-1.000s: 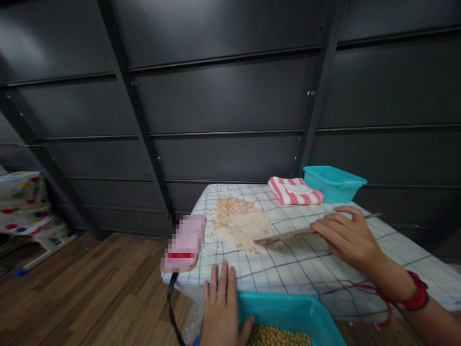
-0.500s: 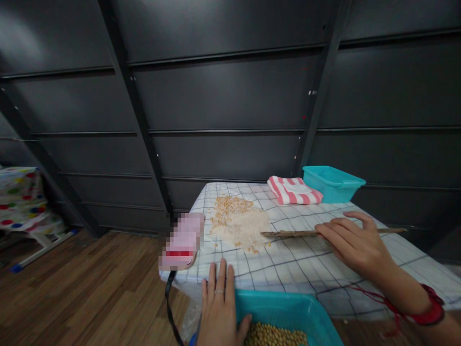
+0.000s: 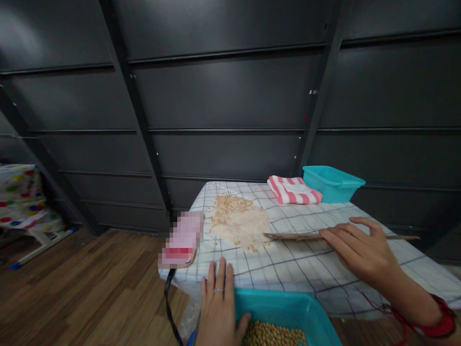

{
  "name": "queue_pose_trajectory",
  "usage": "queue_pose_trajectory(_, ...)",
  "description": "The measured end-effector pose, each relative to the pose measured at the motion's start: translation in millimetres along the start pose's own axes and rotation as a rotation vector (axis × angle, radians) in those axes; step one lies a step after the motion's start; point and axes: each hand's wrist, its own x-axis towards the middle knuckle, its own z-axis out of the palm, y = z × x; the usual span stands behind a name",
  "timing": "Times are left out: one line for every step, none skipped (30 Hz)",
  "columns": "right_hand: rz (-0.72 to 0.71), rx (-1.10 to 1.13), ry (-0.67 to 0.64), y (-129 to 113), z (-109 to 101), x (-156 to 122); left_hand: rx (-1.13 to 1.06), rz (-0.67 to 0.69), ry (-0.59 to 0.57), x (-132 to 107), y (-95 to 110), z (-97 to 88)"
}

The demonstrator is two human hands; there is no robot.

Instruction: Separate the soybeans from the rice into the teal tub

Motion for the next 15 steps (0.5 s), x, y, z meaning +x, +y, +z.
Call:
queue_pose_trajectory(-0.003, 0.006, 0.004, -1, -1, -2, -0.002, 0.000, 0.015, 0, -1, 1.6)
queue_pose_trajectory(-0.003, 0.010, 0.003, -2, -2, -4, -0.006, 0.001, 0.027, 0, -2, 3.7)
queue_pose_trajectory(0.000, 0.014, -0.001, -4, -4, -6, -0.012, 0.008, 0.039, 0, -3, 6.2)
queue_pose_trajectory(0.005, 0.022, -0.008, -5, -6, -8, -0.017, 0.020, 0.063, -1, -4, 9.2)
queue_pose_trajectory(0.012, 0.031, -0.016, -5, -8, -10, -0.021, 0.036, 0.091, -1, -5, 12.7)
queue_pose_trajectory(0.020, 0.043, -0.026, -6, -9, -13, -0.017, 0.053, 0.136, -1, -6, 16.5)
queue_pose_trajectory(0.030, 0.055, -0.036, -7, -11, -14, -0.005, 0.063, 0.199, -2, -7, 20.6)
queue_pose_trajectory(0.041, 0.067, -0.044, -7, -13, -16, 0.008, 0.068, 0.245, -1, -8, 24.7)
queue_pose_trajectory(0.051, 0.076, -0.048, -7, -15, -17, 0.015, 0.071, 0.268, -1, -10, 28.7)
queue_pose_trajectory(0.061, 0.083, -0.048, -7, -16, -17, 0.014, 0.073, 0.282, 0, -10, 32.5)
queue_pose_trajectory(0.068, 0.084, -0.045, -7, -16, -17, 0.011, 0.077, 0.285, 1, -11, 35.8)
queue_pose_trajectory(0.071, 0.079, -0.039, -7, -16, -16, 0.008, 0.077, 0.282, 1, -12, 38.5)
queue_pose_trajectory(0.071, 0.070, -0.033, -7, -15, -15, 0.004, 0.075, 0.279, 2, -13, 40.4)
queue_pose_trajectory(0.067, 0.059, -0.029, -8, -14, -14, 0.000, 0.072, 0.275, 3, -13, 41.5)
queue_pose_trajectory(0.061, 0.049, -0.029, -8, -13, -14, -0.004, 0.068, 0.268, 4, -14, 41.8)
